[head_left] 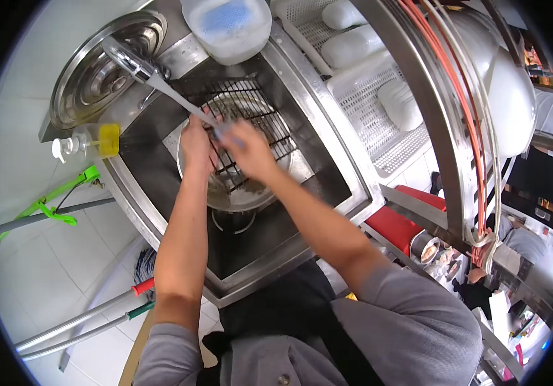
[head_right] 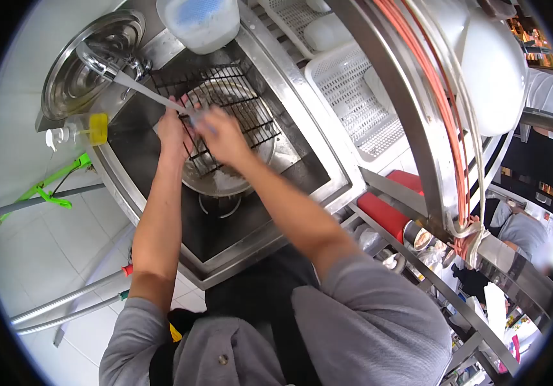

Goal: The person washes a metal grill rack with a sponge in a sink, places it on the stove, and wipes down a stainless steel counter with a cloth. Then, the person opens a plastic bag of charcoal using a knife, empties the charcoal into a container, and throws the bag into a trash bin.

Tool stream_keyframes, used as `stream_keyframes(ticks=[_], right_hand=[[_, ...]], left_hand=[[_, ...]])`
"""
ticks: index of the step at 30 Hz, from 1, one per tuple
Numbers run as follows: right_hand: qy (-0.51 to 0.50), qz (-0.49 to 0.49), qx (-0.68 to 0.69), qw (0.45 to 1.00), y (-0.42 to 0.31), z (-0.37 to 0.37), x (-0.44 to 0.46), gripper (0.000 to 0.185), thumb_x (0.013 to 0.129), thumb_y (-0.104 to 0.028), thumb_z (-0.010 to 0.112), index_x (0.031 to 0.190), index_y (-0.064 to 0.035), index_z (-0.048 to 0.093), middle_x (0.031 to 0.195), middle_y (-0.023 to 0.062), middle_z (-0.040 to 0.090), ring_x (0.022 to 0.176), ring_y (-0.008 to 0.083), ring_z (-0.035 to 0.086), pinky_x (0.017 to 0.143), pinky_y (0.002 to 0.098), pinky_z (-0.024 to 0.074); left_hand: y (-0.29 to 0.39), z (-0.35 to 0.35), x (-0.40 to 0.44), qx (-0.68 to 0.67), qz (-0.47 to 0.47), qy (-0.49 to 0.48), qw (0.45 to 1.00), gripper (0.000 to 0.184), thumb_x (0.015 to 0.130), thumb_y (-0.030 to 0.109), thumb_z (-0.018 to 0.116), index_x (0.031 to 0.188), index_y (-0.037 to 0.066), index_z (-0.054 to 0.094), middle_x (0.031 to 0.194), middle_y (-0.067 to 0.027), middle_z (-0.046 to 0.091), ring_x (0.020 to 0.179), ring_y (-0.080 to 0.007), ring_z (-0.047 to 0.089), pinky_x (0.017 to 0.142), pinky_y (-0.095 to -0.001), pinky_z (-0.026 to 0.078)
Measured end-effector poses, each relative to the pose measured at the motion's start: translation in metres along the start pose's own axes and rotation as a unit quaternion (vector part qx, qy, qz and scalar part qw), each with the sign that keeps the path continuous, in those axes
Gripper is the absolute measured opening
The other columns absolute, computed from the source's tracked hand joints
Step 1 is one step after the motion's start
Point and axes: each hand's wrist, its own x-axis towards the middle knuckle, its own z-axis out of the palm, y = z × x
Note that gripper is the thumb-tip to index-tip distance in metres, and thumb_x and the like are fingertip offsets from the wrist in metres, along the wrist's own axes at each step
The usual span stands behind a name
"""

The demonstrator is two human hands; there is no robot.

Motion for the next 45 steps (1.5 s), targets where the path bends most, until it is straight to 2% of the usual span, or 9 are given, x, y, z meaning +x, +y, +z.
stream_keyframes(ticks=[10, 14, 17, 19, 22, 26, 31, 38, 45], right_hand=[[-0.032, -0.036, -0.013, 0.999, -0.003, -0.001, 0.034, 0.009, 0.083, -0.004, 0.064, 0.090, 0.0004, 0.063, 0.094, 0.0182, 0.060, 0.091, 0.0391, 0.060, 0.079, 0.0431, 0.0490], [-0.012, -0.061, 0.040, 0.997, -0.018, -0.010, -0.006, 0.011, 0.082, 0.000, 0.064, 0.092, -0.0007, 0.063, 0.096, 0.0190, 0.059, 0.088, 0.0399, 0.059, 0.079, 0.0426, 0.0483], [0.001, -0.042, -0.013, 0.999, 0.011, 0.031, 0.073, 0.003, 0.084, -0.002, 0.061, 0.086, -0.0010, 0.058, 0.085, 0.0206, 0.052, 0.086, 0.0456, 0.054, 0.073, 0.0494, 0.0449], [-0.012, -0.022, -0.010, 1.000, 0.020, 0.037, 0.090, 0.006, 0.083, -0.004, 0.062, 0.084, -0.0012, 0.056, 0.084, 0.0215, 0.052, 0.086, 0.0450, 0.055, 0.071, 0.0488, 0.0449], [-0.039, -0.014, -0.019, 0.999, 0.025, 0.005, 0.038, 0.004, 0.085, -0.002, 0.060, 0.089, -0.0028, 0.061, 0.095, 0.0199, 0.056, 0.091, 0.0435, 0.056, 0.076, 0.0462, 0.0475], [-0.029, -0.051, -0.008, 0.998, 0.039, -0.040, -0.044, 0.005, 0.088, -0.002, 0.057, 0.092, -0.0024, 0.060, 0.095, 0.0226, 0.054, 0.093, 0.0452, 0.056, 0.078, 0.0469, 0.0470], [0.029, 0.051, -0.147, 0.987, 0.120, 0.001, 0.077, 0.014, 0.091, -0.014, 0.059, 0.094, -0.0001, 0.061, 0.096, 0.0245, 0.056, 0.090, 0.0460, 0.055, 0.078, 0.0496, 0.0454], [-0.060, 0.111, -0.114, 0.985, 0.103, -0.050, -0.033, 0.011, 0.093, -0.014, 0.057, 0.097, -0.0038, 0.059, 0.099, 0.0229, 0.055, 0.094, 0.0464, 0.055, 0.082, 0.0523, 0.0451], [-0.047, 0.066, -0.174, 0.981, 0.140, 0.000, 0.039, 0.009, 0.091, -0.006, 0.057, 0.099, -0.0015, 0.055, 0.099, 0.0226, 0.052, 0.092, 0.0455, 0.056, 0.078, 0.0514, 0.0467]], left_hand=[[0.001, 0.002, 0.008, 0.099, 0.038, -0.009, 0.994, 0.043, 0.101, 0.045, 0.050, 0.090, 0.004, 0.061, 0.063, -0.0024, 0.053, 0.042, -0.0122, 0.045, 0.038, -0.0294, 0.038], [-0.001, -0.002, -0.004, -0.009, -0.019, -0.032, 0.999, 0.037, 0.103, 0.033, 0.051, 0.117, -0.001, 0.055, 0.104, -0.0118, 0.063, 0.090, -0.0198, 0.066, 0.065, -0.0334, 0.055], [-0.005, -0.012, 0.003, 0.143, 0.050, 0.010, 0.988, 0.032, 0.101, 0.029, 0.047, 0.088, 0.001, 0.056, 0.069, -0.0052, 0.058, 0.047, -0.0128, 0.048, 0.040, -0.0284, 0.038], [0.003, -0.010, 0.000, 0.130, 0.011, -0.008, 0.991, 0.031, 0.101, 0.028, 0.048, 0.083, 0.003, 0.053, 0.071, -0.0047, 0.057, 0.050, -0.0129, 0.050, 0.040, -0.0286, 0.038], [0.000, -0.013, 0.006, 0.087, 0.023, 0.010, 0.996, 0.031, 0.101, 0.028, 0.047, 0.090, 0.001, 0.058, 0.070, -0.0046, 0.057, 0.050, -0.0129, 0.051, 0.041, -0.0292, 0.038], [-0.011, -0.030, 0.009, 0.026, -0.005, -0.075, 0.997, 0.046, 0.101, 0.024, 0.044, 0.136, -0.006, 0.042, 0.110, -0.0226, 0.062, 0.081, -0.0305, 0.066, 0.073, -0.0460, 0.061], [-0.008, -0.027, -0.004, 0.097, 0.021, -0.077, 0.992, 0.036, 0.104, 0.008, 0.033, 0.135, -0.006, 0.044, 0.106, -0.0200, 0.062, 0.083, -0.0294, 0.067, 0.076, -0.0458, 0.062], [-0.008, -0.046, 0.008, 0.077, -0.007, -0.045, 0.996, 0.032, 0.104, 0.006, 0.035, 0.131, -0.004, 0.047, 0.110, -0.0203, 0.063, 0.089, -0.0314, 0.069, 0.078, -0.0464, 0.063], [-0.020, -0.076, 0.009, 0.046, 0.017, -0.047, 0.998, 0.034, 0.104, 0.005, 0.034, 0.135, -0.003, 0.045, 0.114, -0.0207, 0.063, 0.096, -0.0300, 0.068, 0.079, -0.0452, 0.062]])
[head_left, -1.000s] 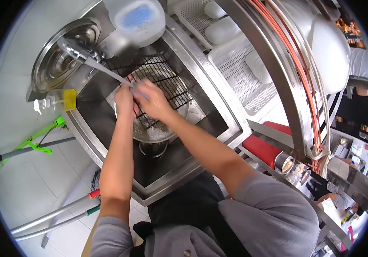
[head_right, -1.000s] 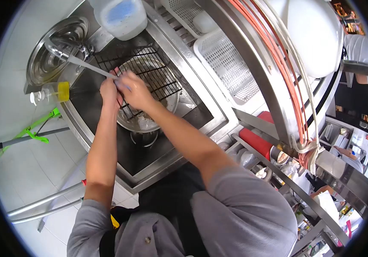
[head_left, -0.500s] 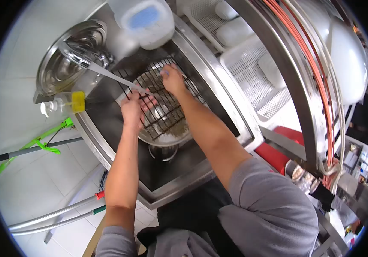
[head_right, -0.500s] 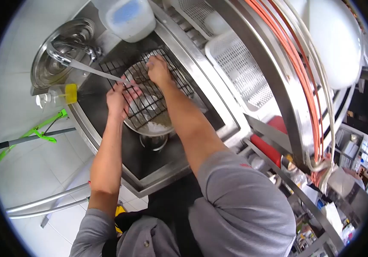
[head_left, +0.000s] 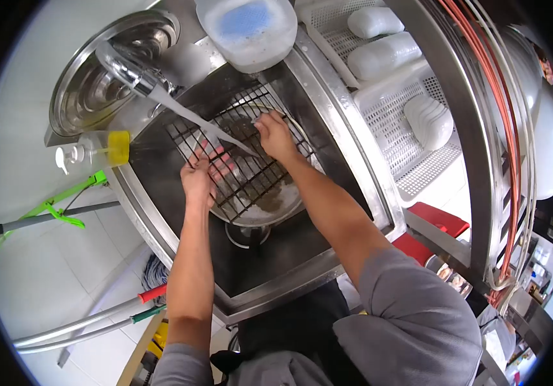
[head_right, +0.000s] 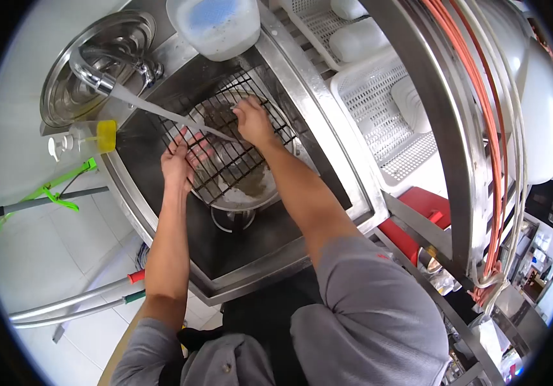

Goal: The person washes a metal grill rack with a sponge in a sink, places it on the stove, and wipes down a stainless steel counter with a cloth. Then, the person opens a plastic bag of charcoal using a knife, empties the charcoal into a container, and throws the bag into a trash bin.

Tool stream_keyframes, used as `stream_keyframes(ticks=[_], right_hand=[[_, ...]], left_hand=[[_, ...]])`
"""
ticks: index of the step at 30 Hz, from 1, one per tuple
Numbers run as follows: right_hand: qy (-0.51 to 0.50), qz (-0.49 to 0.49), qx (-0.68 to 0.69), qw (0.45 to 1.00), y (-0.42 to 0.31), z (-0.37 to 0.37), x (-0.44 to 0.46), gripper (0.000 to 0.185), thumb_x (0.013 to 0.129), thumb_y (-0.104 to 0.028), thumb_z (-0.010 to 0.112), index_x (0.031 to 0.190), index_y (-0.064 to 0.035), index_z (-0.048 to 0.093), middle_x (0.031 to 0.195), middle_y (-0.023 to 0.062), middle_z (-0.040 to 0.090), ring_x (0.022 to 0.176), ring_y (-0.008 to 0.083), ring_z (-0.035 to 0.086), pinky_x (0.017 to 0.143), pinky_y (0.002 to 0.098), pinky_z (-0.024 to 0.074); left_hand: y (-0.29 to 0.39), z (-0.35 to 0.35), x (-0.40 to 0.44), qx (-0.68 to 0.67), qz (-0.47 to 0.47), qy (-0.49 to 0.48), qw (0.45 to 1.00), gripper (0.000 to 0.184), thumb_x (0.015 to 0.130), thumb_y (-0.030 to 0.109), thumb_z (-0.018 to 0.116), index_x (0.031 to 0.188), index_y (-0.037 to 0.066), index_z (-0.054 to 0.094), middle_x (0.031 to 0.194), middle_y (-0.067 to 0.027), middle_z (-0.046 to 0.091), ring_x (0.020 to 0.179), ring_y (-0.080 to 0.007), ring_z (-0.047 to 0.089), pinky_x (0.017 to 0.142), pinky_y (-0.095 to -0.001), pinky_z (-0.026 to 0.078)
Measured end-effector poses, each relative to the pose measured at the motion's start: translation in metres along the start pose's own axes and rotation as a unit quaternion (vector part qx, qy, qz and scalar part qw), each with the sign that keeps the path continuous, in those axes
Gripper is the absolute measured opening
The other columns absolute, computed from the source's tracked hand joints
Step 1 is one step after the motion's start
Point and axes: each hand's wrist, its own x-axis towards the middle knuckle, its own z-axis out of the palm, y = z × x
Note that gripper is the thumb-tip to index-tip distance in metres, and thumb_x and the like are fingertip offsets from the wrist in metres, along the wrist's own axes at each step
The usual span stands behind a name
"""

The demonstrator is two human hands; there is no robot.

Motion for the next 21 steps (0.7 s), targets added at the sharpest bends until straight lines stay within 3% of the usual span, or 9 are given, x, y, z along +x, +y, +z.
stream_keyframes(ticks=[2, 4, 6, 8, 10, 15, 17, 19, 21], right_hand=[[0.165, 0.009, -0.021, 0.986, -0.007, -0.008, -0.020, 0.011, 0.089, -0.003, 0.060, 0.099, -0.0009, 0.056, 0.098, 0.0221, 0.053, 0.091, 0.0454, 0.056, 0.077, 0.0521, 0.0465], [0.156, 0.060, 0.009, 0.986, -0.002, -0.005, -0.014, 0.011, 0.088, -0.004, 0.061, 0.098, -0.0009, 0.057, 0.100, 0.0222, 0.055, 0.091, 0.0453, 0.056, 0.078, 0.0525, 0.0463], [0.143, -0.053, -0.007, 0.988, 0.010, 0.021, 0.027, 0.012, 0.087, -0.006, 0.062, 0.098, -0.0007, 0.057, 0.100, 0.0218, 0.056, 0.090, 0.0453, 0.056, 0.078, 0.0526, 0.0464], [0.122, -0.064, -0.037, 0.990, 0.014, 0.036, 0.075, 0.015, 0.088, -0.010, 0.062, 0.100, -0.0009, 0.058, 0.099, 0.0221, 0.057, 0.091, 0.0460, 0.055, 0.080, 0.0528, 0.0458], [0.029, -0.078, -0.043, 0.996, 0.012, 0.040, 0.094, 0.018, 0.090, -0.015, 0.061, 0.102, -0.0012, 0.060, 0.100, 0.0228, 0.057, 0.093, 0.0465, 0.055, 0.081, 0.0529, 0.0457], [-0.007, 0.014, -0.079, 0.997, 0.008, -0.031, -0.049, 0.019, 0.085, -0.008, 0.060, 0.103, -0.0027, 0.056, 0.099, 0.0230, 0.054, 0.097, 0.0457, 0.054, 0.085, 0.0519, 0.0450], [0.012, 0.023, -0.108, 0.994, 0.005, -0.018, -0.028, 0.015, 0.086, -0.006, 0.058, 0.101, -0.0025, 0.056, 0.101, 0.0249, 0.053, 0.095, 0.0461, 0.053, 0.084, 0.0527, 0.0445], [0.067, 0.051, -0.159, 0.984, 0.004, 0.017, 0.021, 0.012, 0.084, 0.000, 0.055, 0.096, -0.0007, 0.056, 0.105, 0.0285, 0.050, 0.096, 0.0464, 0.051, 0.085, 0.0529, 0.0427], [0.060, 0.023, -0.126, 0.990, 0.018, 0.059, 0.079, 0.012, 0.083, -0.003, 0.056, 0.094, 0.0000, 0.056, 0.100, 0.0236, 0.055, 0.098, 0.0443, 0.050, 0.085, 0.0516, 0.0424]], left_hand=[[0.006, -0.003, 0.001, -0.025, -0.006, -0.004, 1.000, 0.034, 0.103, 0.006, 0.037, 0.135, -0.005, 0.044, 0.115, -0.0215, 0.062, 0.093, -0.0285, 0.068, 0.078, -0.0435, 0.062], [0.010, 0.003, 0.004, 0.030, -0.007, 0.007, 1.000, 0.031, 0.102, 0.005, 0.041, 0.131, -0.003, 0.046, 0.113, -0.0206, 0.064, 0.093, -0.0295, 0.069, 0.077, -0.0440, 0.062], [0.011, 0.007, 0.001, 0.030, 0.006, 0.014, 0.999, 0.029, 0.099, 0.002, 0.044, 0.127, -0.004, 0.048, 0.111, -0.0206, 0.064, 0.089, -0.0291, 0.070, 0.075, -0.0428, 0.063], [0.009, 0.009, 0.001, 0.068, -0.004, 0.038, 0.997, 0.028, 0.098, -0.002, 0.044, 0.124, -0.006, 0.050, 0.108, -0.0203, 0.065, 0.088, -0.0291, 0.070, 0.074, -0.0414, 0.063], [0.008, 0.005, 0.002, 0.065, -0.001, 0.051, 0.997, 0.027, 0.097, -0.004, 0.044, 0.123, -0.007, 0.052, 0.106, -0.0199, 0.065, 0.086, -0.0295, 0.071, 0.073, -0.0404, 0.063], [0.008, 0.003, 0.011, 0.037, -0.012, 0.070, 0.997, 0.024, 0.098, -0.002, 0.047, 0.121, -0.008, 0.052, 0.103, -0.0189, 0.065, 0.082, -0.0288, 0.071, 0.069, -0.0373, 0.063], [0.002, 0.001, 0.013, 0.049, -0.001, 0.080, 0.996, 0.023, 0.097, -0.002, 0.048, 0.119, -0.009, 0.052, 0.101, -0.0177, 0.065, 0.078, -0.0269, 0.072, 0.062, -0.0344, 0.062], [-0.004, -0.006, 0.016, 0.063, 0.007, 0.074, 0.995, 0.023, 0.098, 0.000, 0.050, 0.119, -0.008, 0.053, 0.101, -0.0174, 0.066, 0.080, -0.0267, 0.071, 0.065, -0.0356, 0.062], [-0.014, -0.017, 0.017, 0.094, 0.007, 0.079, 0.992, 0.021, 0.099, 0.004, 0.052, 0.116, -0.007, 0.055, 0.102, -0.0166, 0.067, 0.082, -0.0264, 0.071, 0.068, -0.0363, 0.062]])
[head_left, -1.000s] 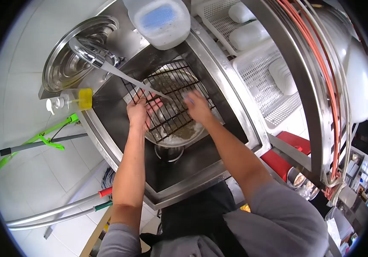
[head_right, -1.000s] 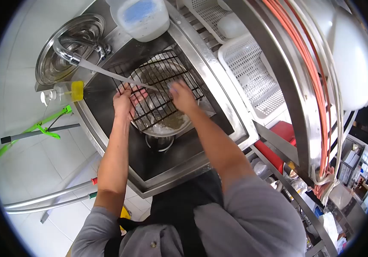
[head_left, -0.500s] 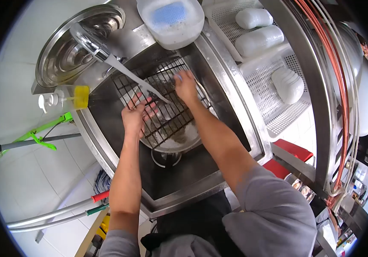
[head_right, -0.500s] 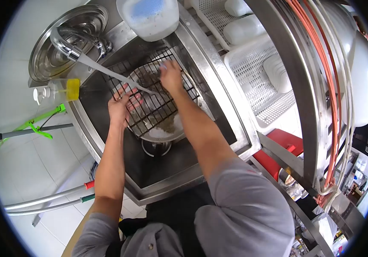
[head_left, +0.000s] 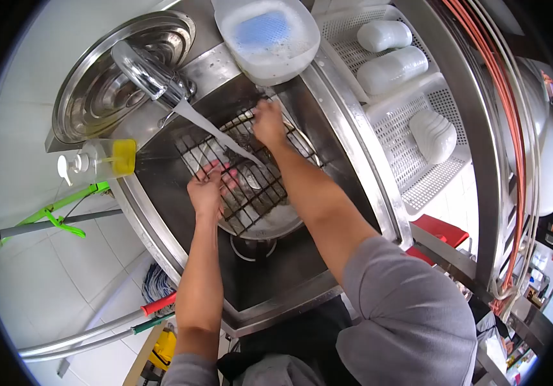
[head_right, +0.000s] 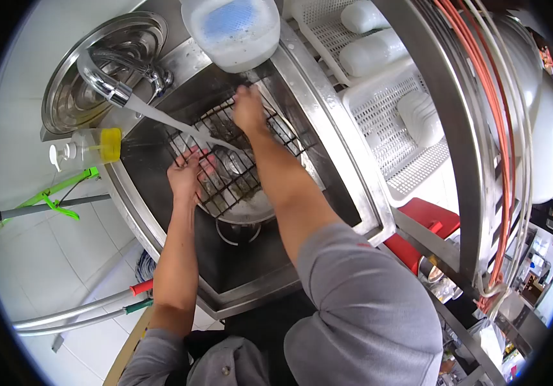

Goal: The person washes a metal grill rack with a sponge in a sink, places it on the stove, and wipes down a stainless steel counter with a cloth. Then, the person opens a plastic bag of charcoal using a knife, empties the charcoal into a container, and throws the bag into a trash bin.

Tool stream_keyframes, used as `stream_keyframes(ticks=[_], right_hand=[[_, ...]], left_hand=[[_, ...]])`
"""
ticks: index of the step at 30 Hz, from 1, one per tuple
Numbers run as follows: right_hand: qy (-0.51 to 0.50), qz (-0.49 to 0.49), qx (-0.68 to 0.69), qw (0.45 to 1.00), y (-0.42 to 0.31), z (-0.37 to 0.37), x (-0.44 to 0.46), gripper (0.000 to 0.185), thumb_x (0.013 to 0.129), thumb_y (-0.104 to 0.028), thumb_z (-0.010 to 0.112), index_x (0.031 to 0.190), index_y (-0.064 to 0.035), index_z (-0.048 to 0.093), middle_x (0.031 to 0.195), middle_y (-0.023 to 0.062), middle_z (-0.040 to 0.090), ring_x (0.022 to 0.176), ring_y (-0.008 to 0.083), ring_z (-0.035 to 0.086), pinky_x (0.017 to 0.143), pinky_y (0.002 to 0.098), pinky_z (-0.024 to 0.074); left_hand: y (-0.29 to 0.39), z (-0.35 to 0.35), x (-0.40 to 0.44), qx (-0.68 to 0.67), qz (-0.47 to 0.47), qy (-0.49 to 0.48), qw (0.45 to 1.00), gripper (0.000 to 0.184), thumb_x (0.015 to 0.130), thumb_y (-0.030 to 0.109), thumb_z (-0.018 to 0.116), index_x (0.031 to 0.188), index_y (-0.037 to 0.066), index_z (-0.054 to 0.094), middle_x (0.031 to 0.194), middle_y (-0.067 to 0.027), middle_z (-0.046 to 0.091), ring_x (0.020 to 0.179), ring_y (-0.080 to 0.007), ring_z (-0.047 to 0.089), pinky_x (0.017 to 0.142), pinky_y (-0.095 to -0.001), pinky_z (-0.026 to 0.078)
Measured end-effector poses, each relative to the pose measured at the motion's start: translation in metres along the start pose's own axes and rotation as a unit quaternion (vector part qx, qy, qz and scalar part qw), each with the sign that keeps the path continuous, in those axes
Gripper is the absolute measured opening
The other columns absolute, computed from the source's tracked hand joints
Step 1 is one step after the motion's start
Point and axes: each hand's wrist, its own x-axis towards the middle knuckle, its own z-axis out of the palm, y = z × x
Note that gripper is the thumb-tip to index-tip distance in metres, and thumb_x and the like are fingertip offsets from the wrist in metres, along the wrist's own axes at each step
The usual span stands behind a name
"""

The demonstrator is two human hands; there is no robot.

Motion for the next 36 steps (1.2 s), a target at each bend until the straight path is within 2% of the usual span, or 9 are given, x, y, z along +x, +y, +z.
stream_keyframes(ticks=[3, 9, 13, 20, 24, 27, 29, 32, 36], right_hand=[[-0.046, -0.104, -0.025, 0.993, 0.030, 0.008, -0.003, 0.014, 0.091, -0.011, 0.056, 0.101, -0.0009, 0.053, 0.105, 0.0263, 0.053, 0.100, 0.0459, 0.054, 0.086, 0.0548, 0.0445], [-0.099, 0.044, -0.072, 0.992, 0.026, -0.090, -0.087, 0.020, 0.094, -0.014, 0.055, 0.109, -0.0021, 0.049, 0.105, 0.0259, 0.050, 0.099, 0.0481, 0.054, 0.085, 0.0551, 0.0448], [0.023, 0.013, -0.047, 0.999, 0.003, -0.024, -0.008, 0.014, 0.092, -0.011, 0.054, 0.103, -0.0015, 0.053, 0.102, 0.0258, 0.052, 0.099, 0.0473, 0.054, 0.084, 0.0552, 0.0444], [-0.145, -0.059, 0.011, 0.988, -0.074, -0.061, -0.093, 0.017, 0.080, 0.000, 0.056, 0.096, -0.0065, 0.056, 0.103, 0.0209, 0.056, 0.089, 0.0438, 0.059, 0.076, 0.0510, 0.0495], [-0.249, -0.105, 0.076, 0.960, -0.050, -0.096, -0.070, 0.021, 0.085, -0.005, 0.059, 0.105, -0.0058, 0.052, 0.111, 0.0209, 0.052, 0.097, 0.0428, 0.057, 0.082, 0.0524, 0.0483], [-0.050, -0.054, 0.098, 0.992, -0.041, -0.067, -0.053, 0.008, 0.093, -0.008, 0.052, 0.099, -0.0026, 0.054, 0.098, 0.0233, 0.056, 0.092, 0.0466, 0.057, 0.079, 0.0535, 0.0472], [-0.086, -0.009, 0.106, 0.991, -0.073, -0.074, -0.053, 0.007, 0.093, -0.009, 0.053, 0.095, -0.0020, 0.054, 0.098, 0.0237, 0.057, 0.090, 0.0475, 0.057, 0.078, 0.0536, 0.0471], [-0.071, -0.035, 0.167, 0.983, -0.100, -0.096, -0.051, 0.008, 0.089, -0.007, 0.060, 0.093, -0.0010, 0.057, 0.095, 0.0233, 0.057, 0.091, 0.0464, 0.057, 0.076, 0.0497, 0.0467], [-0.057, -0.046, 0.179, 0.981, -0.101, -0.153, -0.126, 0.007, 0.089, -0.003, 0.059, 0.093, 0.0002, 0.056, 0.092, 0.0240, 0.055, 0.090, 0.0481, 0.055, 0.076, 0.0495, 0.0462]], left_hand=[[-0.002, -0.006, 0.010, -0.013, -0.001, 0.008, 1.000, 0.020, 0.098, 0.007, 0.056, 0.113, -0.006, 0.056, 0.101, -0.0166, 0.067, 0.081, -0.0256, 0.071, 0.066, -0.0351, 0.061], [0.007, 0.007, 0.007, -0.045, -0.041, -0.008, 0.998, 0.017, 0.098, 0.007, 0.057, 0.109, -0.006, 0.058, 0.098, -0.0152, 0.068, 0.078, -0.0235, 0.071, 0.062, -0.0329, 0.060], [0.012, 0.005, 0.002, -0.013, -0.055, -0.013, 0.998, 0.013, 0.098, 0.005, 0.056, 0.106, -0.005, 0.059, 0.097, -0.0138, 0.068, 0.076, -0.0220, 0.071, 0.059, -0.0308, 0.059], [0.018, 0.013, -0.003, -0.052, -0.049, -0.008, 0.997, 0.020, 0.097, 0.001, 0.048, 0.115, -0.005, 0.055, 0.104, -0.0169, 0.067, 0.079, -0.0255, 0.071, 0.062, -0.0351, 0.061], [0.021, 0.020, -0.011, -0.120, -0.046, -0.040, 0.991, 0.026, 0.096, 0.001, 0.047, 0.121, -0.004, 0.051, 0.103, -0.0173, 0.067, 0.079, -0.0250, 0.070, 0.062, -0.0369, 0.061], [0.032, 0.031, -0.016, -0.122, -0.036, -0.044, 0.991, 0.024, 0.097, 0.003, 0.048, 0.120, -0.004, 0.052, 0.100, -0.0167, 0.067, 0.073, -0.0220, 0.069, 0.059, -0.0354, 0.060], [0.035, 0.037, -0.017, -0.094, -0.037, -0.046, 0.994, 0.024, 0.099, 0.007, 0.043, 0.118, -0.005, 0.051, 0.094, -0.0161, 0.064, 0.075, -0.0247, 0.068, 0.063, -0.0371, 0.061], [0.046, 0.055, -0.024, -0.055, -0.016, -0.025, 0.998, 0.015, 0.099, 0.013, 0.049, 0.104, 0.003, 0.058, 0.081, -0.0048, 0.059, 0.049, -0.0114, 0.048, 0.044, -0.0267, 0.043], [0.059, 0.073, -0.034, -0.122, -0.033, 0.001, 0.992, 0.015, 0.099, 0.017, 0.051, 0.101, 0.004, 0.058, 0.077, -0.0041, 0.059, 0.049, -0.0106, 0.049, 0.042, -0.0277, 0.039]])
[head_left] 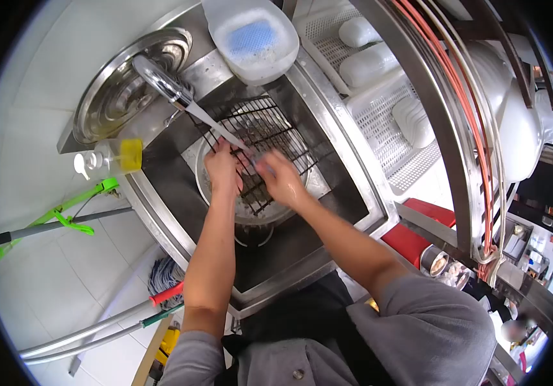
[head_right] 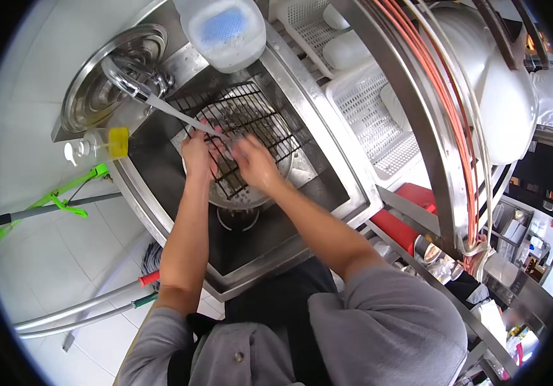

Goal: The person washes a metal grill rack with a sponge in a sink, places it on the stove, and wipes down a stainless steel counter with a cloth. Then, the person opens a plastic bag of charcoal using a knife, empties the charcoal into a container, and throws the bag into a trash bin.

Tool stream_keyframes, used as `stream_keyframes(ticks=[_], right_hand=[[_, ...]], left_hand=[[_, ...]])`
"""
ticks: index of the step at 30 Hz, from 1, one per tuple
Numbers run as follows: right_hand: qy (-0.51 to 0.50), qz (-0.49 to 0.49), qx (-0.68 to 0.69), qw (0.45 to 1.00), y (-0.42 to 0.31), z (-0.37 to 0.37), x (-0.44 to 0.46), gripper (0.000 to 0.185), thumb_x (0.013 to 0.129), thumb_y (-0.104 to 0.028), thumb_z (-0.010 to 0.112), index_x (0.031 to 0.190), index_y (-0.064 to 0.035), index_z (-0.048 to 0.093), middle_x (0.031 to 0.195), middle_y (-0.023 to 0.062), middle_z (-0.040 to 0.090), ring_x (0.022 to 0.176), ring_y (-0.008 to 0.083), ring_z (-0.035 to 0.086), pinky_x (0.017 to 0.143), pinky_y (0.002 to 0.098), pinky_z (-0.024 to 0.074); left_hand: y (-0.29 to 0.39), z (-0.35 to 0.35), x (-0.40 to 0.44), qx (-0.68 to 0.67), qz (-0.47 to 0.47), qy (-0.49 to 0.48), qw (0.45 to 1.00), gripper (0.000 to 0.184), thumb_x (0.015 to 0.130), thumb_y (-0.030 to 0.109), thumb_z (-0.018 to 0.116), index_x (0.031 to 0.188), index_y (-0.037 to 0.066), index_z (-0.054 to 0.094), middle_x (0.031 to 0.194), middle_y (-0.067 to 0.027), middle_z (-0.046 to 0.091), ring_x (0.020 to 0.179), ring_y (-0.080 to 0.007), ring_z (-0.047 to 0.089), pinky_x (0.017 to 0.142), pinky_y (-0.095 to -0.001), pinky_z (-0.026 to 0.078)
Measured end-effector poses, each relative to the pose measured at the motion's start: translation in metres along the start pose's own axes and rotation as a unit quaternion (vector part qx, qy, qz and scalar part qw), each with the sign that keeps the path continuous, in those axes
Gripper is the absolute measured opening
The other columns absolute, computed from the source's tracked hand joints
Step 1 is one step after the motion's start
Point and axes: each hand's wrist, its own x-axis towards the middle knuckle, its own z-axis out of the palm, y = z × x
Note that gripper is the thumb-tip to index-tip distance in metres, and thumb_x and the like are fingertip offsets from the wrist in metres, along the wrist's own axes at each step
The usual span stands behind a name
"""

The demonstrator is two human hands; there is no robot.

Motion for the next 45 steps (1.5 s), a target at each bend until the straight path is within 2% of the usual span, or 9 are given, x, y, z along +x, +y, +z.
stream_keyframes(ticks=[7, 11, 14, 24, 29, 33, 37, 41, 45], right_hand=[[0.054, -0.014, 0.044, 0.997, 0.014, 0.031, 0.103, 0.010, 0.089, -0.008, 0.062, 0.091, 0.0005, 0.057, 0.090, 0.0197, 0.059, 0.083, 0.0430, 0.057, 0.074, 0.0459, 0.0461], [0.024, -0.089, 0.078, 0.993, -0.002, 0.005, 0.016, 0.008, 0.089, -0.007, 0.060, 0.092, -0.0003, 0.058, 0.089, 0.0201, 0.058, 0.085, 0.0431, 0.057, 0.078, 0.0461, 0.0471], [0.069, -0.148, 0.113, 0.980, -0.003, 0.016, 0.021, 0.009, 0.089, -0.007, 0.060, 0.096, -0.0011, 0.058, 0.094, 0.0206, 0.057, 0.089, 0.0428, 0.057, 0.080, 0.0461, 0.0475], [0.016, -0.015, 0.075, 0.997, 0.014, 0.004, 0.000, 0.013, 0.091, -0.009, 0.057, 0.102, -0.0015, 0.056, 0.102, 0.0216, 0.055, 0.097, 0.0437, 0.057, 0.082, 0.0462, 0.0475], [0.156, 0.119, -0.026, 0.980, 0.057, 0.057, 0.111, 0.015, 0.091, -0.012, 0.058, 0.100, 0.0003, 0.058, 0.100, 0.0240, 0.057, 0.096, 0.0462, 0.056, 0.082, 0.0476, 0.0468], [0.103, 0.015, -0.016, 0.994, 0.099, 0.042, 0.094, 0.016, 0.091, -0.015, 0.059, 0.096, -0.0001, 0.059, 0.096, 0.0241, 0.058, 0.093, 0.0469, 0.057, 0.081, 0.0491, 0.0464], [0.076, 0.020, -0.004, 0.997, 0.104, 0.003, -0.001, 0.015, 0.093, -0.015, 0.057, 0.092, -0.0005, 0.056, 0.098, 0.0248, 0.057, 0.093, 0.0479, 0.057, 0.080, 0.0517, 0.0458], [0.133, 0.295, -0.105, 0.940, 0.103, 0.042, 0.099, 0.032, 0.078, -0.003, 0.064, 0.109, 0.0009, 0.054, 0.118, 0.0248, 0.052, 0.104, 0.0450, 0.057, 0.092, 0.0488, 0.0489], [0.142, 0.136, -0.054, 0.979, 0.056, 0.088, 0.131, 0.014, 0.077, -0.005, 0.062, 0.089, -0.0028, 0.067, 0.099, 0.0202, 0.064, 0.097, 0.0392, 0.062, 0.086, 0.0464, 0.0494]], left_hand=[[-0.002, 0.000, 0.011, -0.001, -0.029, -0.089, 0.996, 0.039, 0.102, 0.026, 0.042, 0.129, 0.000, 0.053, 0.083, -0.0083, 0.063, 0.052, -0.0093, 0.051, 0.047, -0.0254, 0.045], [0.004, 0.015, 0.004, -0.107, -0.024, -0.040, 0.993, 0.045, 0.103, 0.036, 0.043, 0.126, -0.001, 0.054, 0.089, -0.0080, 0.064, 0.076, -0.0161, 0.062, 0.065, -0.0331, 0.053], [-0.009, -0.005, 0.012, -0.028, -0.020, -0.053, 0.998, 0.044, 0.101, 0.043, 0.045, 0.112, 0.002, 0.057, 0.081, -0.0062, 0.062, 0.060, -0.0137, 0.059, 0.049, -0.0302, 0.048], [-0.004, -0.012, 0.012, -0.072, -0.042, -0.111, 0.990, 0.017, 0.100, 0.015, 0.049, 0.115, 0.008, 0.052, 0.096, -0.0109, 0.066, 0.058, -0.0167, 0.053, 0.050, -0.0335, 0.048], [-0.022, -0.015, -0.002, -0.034, -0.036, -0.107, 0.993, 0.037, 0.096, 0.003, 0.040, 0.132, 0.009, 0.046, 0.110, -0.0134, 0.063, 0.079, -0.0261, 0.065, 0.066, -0.0425, 0.059], [-0.018, -0.022, 0.014, -0.039, -0.032, -0.144, 0.988, 0.031, 0.095, -0.001, 0.041, 0.126, 0.006, 0.043, 0.119, -0.0166, 0.057, 0.090, -0.0364, 0.068, 0.070, -0.0493, 0.060], [-0.011, -0.022, 0.019, -0.021, -0.038, -0.133, 0.990, 0.035, 0.097, 0.002, 0.038, 0.131, 0.010, 0.043, 0.116, -0.0151, 0.060, 0.088, -0.0343, 0.068, 0.071, -0.0510, 0.059], [-0.033, -0.044, 0.018, -0.037, -0.059, -0.158, 0.985, 0.040, 0.101, 0.008, 0.035, 0.139, 0.017, 0.039, 0.113, -0.0140, 0.062, 0.087, -0.0313, 0.067, 0.075, -0.0518, 0.059], [-0.032, -0.044, 0.015, -0.027, -0.059, -0.139, 0.988, 0.035, 0.103, 0.031, 0.045, 0.136, 0.019, 0.047, 0.104, -0.0099, 0.062, 0.082, -0.0265, 0.066, 0.067, -0.0430, 0.058]])
